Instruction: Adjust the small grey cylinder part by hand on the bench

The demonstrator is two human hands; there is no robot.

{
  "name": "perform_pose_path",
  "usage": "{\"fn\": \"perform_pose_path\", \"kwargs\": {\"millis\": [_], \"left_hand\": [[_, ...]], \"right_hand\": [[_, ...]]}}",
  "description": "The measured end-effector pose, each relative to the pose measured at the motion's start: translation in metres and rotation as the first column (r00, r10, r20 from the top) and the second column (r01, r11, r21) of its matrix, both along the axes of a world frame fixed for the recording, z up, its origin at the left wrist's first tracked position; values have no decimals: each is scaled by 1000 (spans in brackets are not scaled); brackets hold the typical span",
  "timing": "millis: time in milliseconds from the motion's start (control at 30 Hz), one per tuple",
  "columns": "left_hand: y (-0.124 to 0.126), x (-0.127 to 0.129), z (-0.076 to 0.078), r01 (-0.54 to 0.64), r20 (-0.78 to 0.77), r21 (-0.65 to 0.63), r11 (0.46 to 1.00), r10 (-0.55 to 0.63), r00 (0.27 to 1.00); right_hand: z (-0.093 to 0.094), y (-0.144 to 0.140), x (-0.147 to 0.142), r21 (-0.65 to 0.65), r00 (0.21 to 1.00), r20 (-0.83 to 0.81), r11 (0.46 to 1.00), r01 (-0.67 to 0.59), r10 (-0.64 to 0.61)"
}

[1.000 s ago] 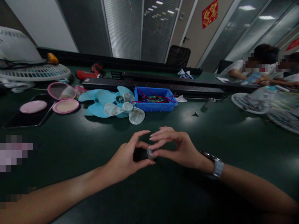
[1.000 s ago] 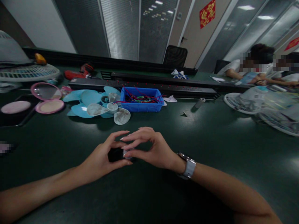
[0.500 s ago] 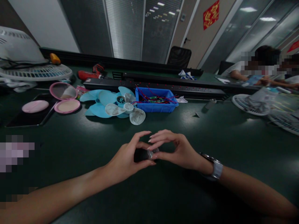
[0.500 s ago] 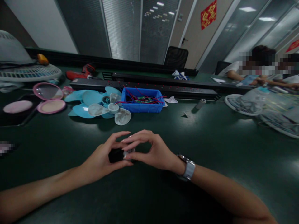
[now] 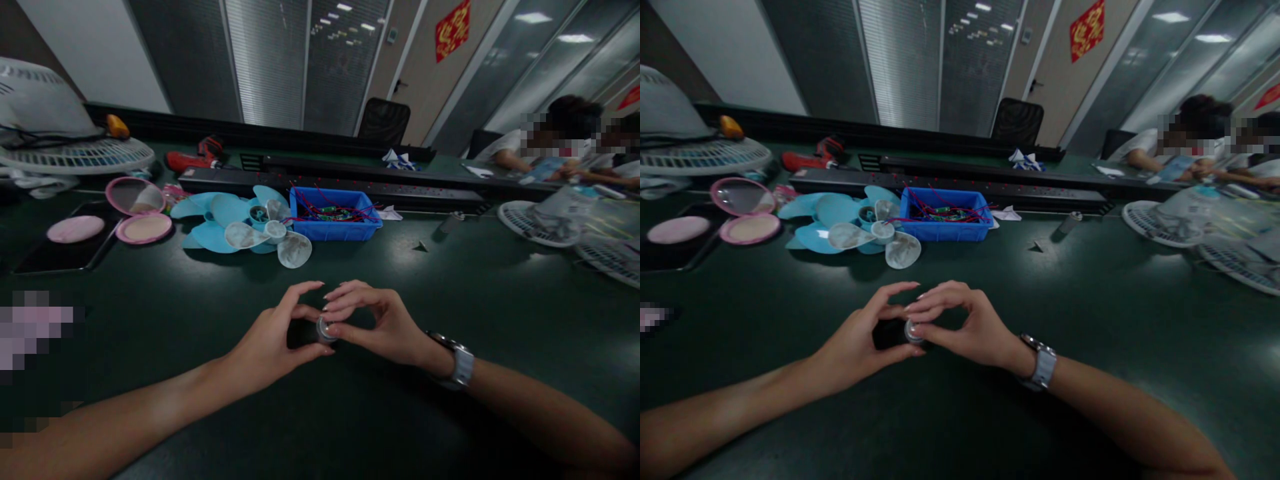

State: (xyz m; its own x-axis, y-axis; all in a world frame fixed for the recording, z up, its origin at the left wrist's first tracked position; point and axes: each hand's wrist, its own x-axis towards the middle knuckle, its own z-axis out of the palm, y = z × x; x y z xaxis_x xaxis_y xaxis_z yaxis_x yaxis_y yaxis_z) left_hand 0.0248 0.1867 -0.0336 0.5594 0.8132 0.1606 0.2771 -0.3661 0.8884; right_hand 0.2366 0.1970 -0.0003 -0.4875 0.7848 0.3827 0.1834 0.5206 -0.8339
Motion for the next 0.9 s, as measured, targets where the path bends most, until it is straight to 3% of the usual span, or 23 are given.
{"fn": "perform_pose_path", "kwargs": {"millis": [167,300,433,667,900], "left_hand": [[0,0,-1,-6,7,-7,1000,6,1000],[1,0,-1,-8,-3,-26,1000,8,1000],[0,0,2,-14,-9,-40,999,13,1000],[1,1,3,-25,-22,-56,998,24,999],[0,1,4,-36,-35,-43,998,35,999]], "right_hand": [[0,-1,-1,12,998,32,999,52,-53],[4,-2,-1,-23,996,-38,997,74,-75],[11,4,17,-22,990,-92,994,107,-108],[-12,8,73,26,940,247,971,237,-236],[-26,4,81,-44,929,335,982,183,-158]]}}
